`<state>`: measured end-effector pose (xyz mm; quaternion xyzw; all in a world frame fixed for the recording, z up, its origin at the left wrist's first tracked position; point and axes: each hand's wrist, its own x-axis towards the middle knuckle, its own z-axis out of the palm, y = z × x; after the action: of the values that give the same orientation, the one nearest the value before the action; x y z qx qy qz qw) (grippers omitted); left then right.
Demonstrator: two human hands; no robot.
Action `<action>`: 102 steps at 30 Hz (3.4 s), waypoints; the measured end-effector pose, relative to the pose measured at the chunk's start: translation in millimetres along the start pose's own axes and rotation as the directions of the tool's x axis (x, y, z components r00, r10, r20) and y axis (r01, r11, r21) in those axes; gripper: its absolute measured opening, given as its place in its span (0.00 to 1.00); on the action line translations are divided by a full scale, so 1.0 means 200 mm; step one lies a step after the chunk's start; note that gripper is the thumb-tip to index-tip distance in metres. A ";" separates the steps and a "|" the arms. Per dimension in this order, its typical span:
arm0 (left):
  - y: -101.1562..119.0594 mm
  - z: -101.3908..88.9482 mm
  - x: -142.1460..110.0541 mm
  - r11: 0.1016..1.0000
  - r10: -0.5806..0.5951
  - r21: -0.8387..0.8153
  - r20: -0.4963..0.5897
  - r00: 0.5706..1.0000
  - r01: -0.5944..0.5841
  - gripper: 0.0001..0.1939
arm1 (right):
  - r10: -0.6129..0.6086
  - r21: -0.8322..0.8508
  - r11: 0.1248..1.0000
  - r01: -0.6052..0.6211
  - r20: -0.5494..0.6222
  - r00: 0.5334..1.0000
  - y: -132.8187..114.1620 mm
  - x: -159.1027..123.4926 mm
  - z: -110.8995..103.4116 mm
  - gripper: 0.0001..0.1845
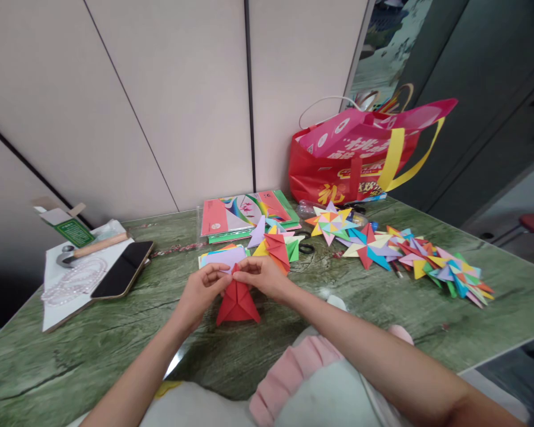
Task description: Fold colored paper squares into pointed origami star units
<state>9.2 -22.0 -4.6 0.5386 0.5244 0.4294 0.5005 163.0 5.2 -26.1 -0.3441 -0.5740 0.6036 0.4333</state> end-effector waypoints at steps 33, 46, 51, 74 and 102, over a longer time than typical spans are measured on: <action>-0.01 0.00 -0.03 0.963 -0.123 0.265 0.298 0.946 0.042 0.25 | -0.042 -0.118 0.992 0.037 -0.035 0.999 -0.01 0.00 0.00 0.24; -0.04 0.00 -0.02 0.958 -0.174 0.269 0.262 0.949 0.102 0.20 | -0.035 -0.141 0.989 0.045 0.069 0.997 0.02 0.00 -0.01 0.20; -0.02 0.00 -0.03 0.957 -0.162 0.283 0.311 0.937 0.071 0.20 | -0.101 -0.220 0.969 0.111 0.056 0.993 0.00 0.00 -0.02 0.19; -0.01 -0.01 -0.01 0.966 -0.228 -0.081 0.168 0.959 0.244 0.15 | -0.013 0.082 0.997 0.012 0.019 1.000 0.03 0.01 -0.02 0.17; -0.02 -0.02 0.01 0.997 -0.077 -0.020 0.106 0.991 0.080 0.12 | -0.044 0.064 0.997 0.041 0.046 0.998 0.03 0.02 -0.05 0.18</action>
<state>4.0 -20.6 -8.6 0.5331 0.5130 0.3868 0.5504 170.4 13.7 -33.5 -0.3035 -0.5719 0.6203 0.4428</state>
